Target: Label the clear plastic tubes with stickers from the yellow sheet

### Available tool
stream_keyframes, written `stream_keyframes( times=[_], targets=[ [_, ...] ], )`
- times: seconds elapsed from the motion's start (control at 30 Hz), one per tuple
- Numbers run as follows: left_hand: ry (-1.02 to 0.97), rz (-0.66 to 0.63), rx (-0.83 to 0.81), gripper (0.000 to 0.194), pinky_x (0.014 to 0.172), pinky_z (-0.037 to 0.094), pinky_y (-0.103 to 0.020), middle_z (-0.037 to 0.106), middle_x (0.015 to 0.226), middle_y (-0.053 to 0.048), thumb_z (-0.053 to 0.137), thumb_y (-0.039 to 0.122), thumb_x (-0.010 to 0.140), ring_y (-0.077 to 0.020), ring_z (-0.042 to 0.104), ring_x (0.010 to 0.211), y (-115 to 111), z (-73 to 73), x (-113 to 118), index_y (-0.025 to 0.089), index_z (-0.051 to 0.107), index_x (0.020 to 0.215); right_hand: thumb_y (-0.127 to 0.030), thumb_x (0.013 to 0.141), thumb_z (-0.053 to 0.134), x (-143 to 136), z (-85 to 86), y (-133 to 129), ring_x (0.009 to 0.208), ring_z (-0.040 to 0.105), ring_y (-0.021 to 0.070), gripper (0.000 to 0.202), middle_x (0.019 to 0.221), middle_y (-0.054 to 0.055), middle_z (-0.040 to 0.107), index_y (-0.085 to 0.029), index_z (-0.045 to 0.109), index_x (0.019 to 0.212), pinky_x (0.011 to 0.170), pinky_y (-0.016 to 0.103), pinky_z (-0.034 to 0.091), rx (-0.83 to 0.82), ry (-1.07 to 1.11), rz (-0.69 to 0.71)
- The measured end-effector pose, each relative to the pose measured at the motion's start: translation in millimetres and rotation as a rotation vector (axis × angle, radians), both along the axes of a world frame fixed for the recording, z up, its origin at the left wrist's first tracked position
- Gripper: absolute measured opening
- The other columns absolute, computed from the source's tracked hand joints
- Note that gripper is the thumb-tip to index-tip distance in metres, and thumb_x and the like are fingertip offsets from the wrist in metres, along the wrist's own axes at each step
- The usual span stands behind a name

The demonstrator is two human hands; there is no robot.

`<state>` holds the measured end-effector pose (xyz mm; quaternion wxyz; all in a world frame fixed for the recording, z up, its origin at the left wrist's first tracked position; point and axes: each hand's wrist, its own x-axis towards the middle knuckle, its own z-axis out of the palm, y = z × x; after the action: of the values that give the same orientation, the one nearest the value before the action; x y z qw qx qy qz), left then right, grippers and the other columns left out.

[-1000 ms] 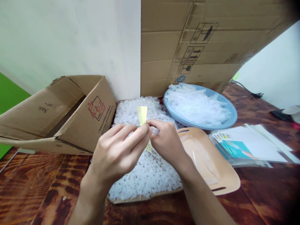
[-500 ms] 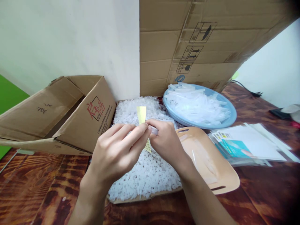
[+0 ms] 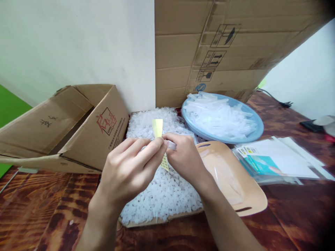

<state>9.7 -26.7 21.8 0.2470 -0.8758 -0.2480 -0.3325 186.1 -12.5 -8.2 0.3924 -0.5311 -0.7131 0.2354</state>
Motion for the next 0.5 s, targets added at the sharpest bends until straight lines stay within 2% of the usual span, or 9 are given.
stream_keyframes(
  times=[0.27, 0.5],
  targets=[
    [0.008, -0.001, -0.012, 0.020, 0.072, 0.056, -0.041, 0.082, 0.112, -0.007, 0.074, 0.005, 0.090, -0.0245, 0.075, 0.082, -0.1, -2.3, -1.7, 0.008, 0.074, 0.110, -0.005, 0.083, 0.052, -0.4, 1.5, 0.1, 0.071, 0.061, 0.0186, 0.022, 0.071, 0.001, 0.069, -0.020, 0.059, 0.068, 0.066, 0.029, 0.035, 0.003, -0.007, 0.002],
    [0.013, 0.019, -0.126, 0.011, 0.075, 0.056, -0.041, 0.081, 0.107, -0.009, 0.065, 0.008, 0.098, -0.0240, 0.074, 0.084, -6.2, -3.1, 6.0, 0.006, 0.074, 0.105, -0.003, 0.079, 0.054, 1.5, 0.5, -2.3, 0.062, 0.043, 0.0144, 0.023, 0.061, -0.004, 0.052, -0.021, 0.048, 0.066, 0.060, 0.030, 0.026, -0.036, -0.077, -0.031]
  ],
)
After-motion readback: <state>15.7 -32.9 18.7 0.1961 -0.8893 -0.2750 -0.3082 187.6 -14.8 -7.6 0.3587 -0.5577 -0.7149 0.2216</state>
